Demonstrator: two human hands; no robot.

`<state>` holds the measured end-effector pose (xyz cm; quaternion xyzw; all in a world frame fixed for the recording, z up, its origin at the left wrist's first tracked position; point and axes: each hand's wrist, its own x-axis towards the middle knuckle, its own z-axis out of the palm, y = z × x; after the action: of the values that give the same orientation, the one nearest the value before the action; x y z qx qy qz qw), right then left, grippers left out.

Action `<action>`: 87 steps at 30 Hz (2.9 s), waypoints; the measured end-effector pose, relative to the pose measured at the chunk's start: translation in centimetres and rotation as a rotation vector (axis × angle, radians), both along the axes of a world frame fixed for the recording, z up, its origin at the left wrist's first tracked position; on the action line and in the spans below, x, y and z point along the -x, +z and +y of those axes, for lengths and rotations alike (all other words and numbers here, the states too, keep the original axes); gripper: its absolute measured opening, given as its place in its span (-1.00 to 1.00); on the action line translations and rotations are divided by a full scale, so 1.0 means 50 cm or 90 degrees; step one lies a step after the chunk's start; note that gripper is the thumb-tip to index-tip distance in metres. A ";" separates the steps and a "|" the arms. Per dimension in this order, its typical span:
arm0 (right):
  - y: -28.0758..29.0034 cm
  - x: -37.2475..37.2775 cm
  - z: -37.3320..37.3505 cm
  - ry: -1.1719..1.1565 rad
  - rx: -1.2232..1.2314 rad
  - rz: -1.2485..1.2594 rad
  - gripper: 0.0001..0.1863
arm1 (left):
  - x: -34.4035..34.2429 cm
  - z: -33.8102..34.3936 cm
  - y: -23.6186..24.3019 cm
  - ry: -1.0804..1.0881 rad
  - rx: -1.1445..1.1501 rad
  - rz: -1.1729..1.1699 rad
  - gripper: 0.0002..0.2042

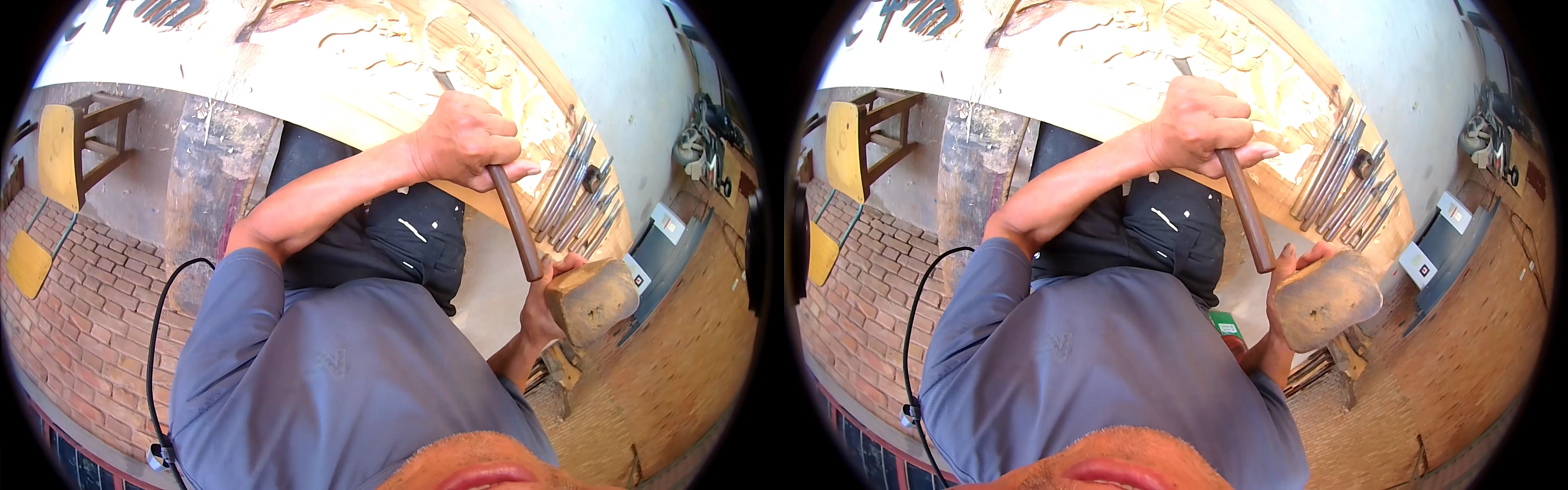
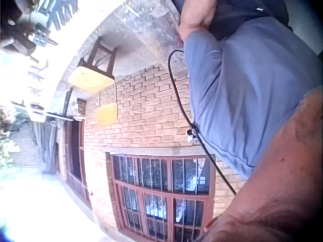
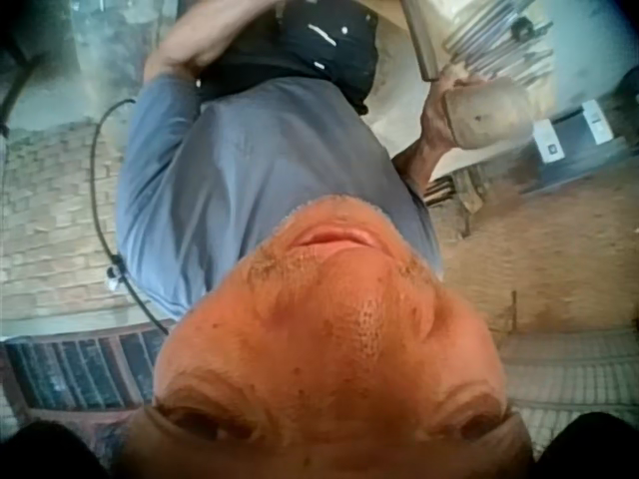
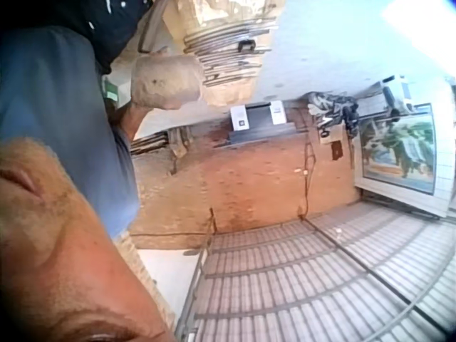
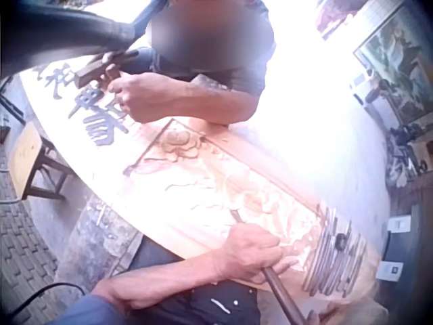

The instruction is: The person carves a wooden plank using a mallet and various chisels. The person selects different chisels from a row, positions them on the wood, and strikes the ends with a mallet to remove material.

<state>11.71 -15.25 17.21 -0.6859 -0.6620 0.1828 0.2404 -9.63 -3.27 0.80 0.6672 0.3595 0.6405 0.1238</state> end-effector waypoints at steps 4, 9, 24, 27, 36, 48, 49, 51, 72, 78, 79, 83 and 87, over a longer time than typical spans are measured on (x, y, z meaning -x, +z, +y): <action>0.004 -0.011 0.001 0.029 0.003 -0.081 -0.63 | 0.007 0.001 0.011 0.006 -0.003 -0.033 -0.46; 0.060 -0.010 0.036 0.034 -0.107 -0.103 -0.69 | 0.026 0.006 0.016 0.028 0.005 -0.081 -0.48; 0.030 0.020 0.039 0.003 -0.074 -0.345 -0.60 | -0.004 -0.002 0.004 0.042 0.004 -0.028 -0.51; 0.003 0.012 0.019 -0.015 -0.146 0.025 -0.62 | -0.034 -0.015 0.012 -0.009 -0.060 0.026 -0.51; -0.009 -0.006 0.031 0.012 -0.125 0.011 -0.63 | -0.031 0.010 0.005 0.045 -0.017 -0.019 -0.48; -0.022 -0.024 0.038 0.089 -0.149 -0.044 -0.70 | -0.032 0.016 0.007 0.053 -0.019 -0.031 -0.46; -0.020 -0.025 0.038 0.089 -0.148 -0.044 -0.70 | -0.032 0.015 0.008 0.054 -0.019 -0.030 -0.46; -0.015 -0.028 0.036 0.100 -0.122 -0.077 -0.64 | -0.032 0.013 0.009 0.056 -0.016 -0.023 -0.46; -0.042 -0.015 0.035 0.014 -0.157 0.029 -0.73 | -0.054 0.044 0.019 0.147 0.054 -0.073 -0.49; 0.055 -0.055 0.107 0.070 -0.312 0.225 -0.61 | -0.072 0.069 0.032 0.199 0.084 -0.059 -0.50; 0.068 -0.007 0.123 0.039 -0.419 0.372 -0.63 | -0.075 0.067 0.033 0.197 0.083 -0.058 -0.50; 0.023 -0.020 0.119 -0.005 -0.272 0.122 -0.58 | -0.065 0.063 0.029 0.201 0.091 -0.062 -0.51; 0.016 -0.048 0.124 -0.010 -0.198 -0.026 -0.56 | -0.063 0.069 0.028 0.214 0.118 -0.070 -0.52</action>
<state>14.12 -9.05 18.03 -0.6489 -0.6820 0.0620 0.3317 -6.47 0.19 2.18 0.5475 0.5163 0.6516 0.0955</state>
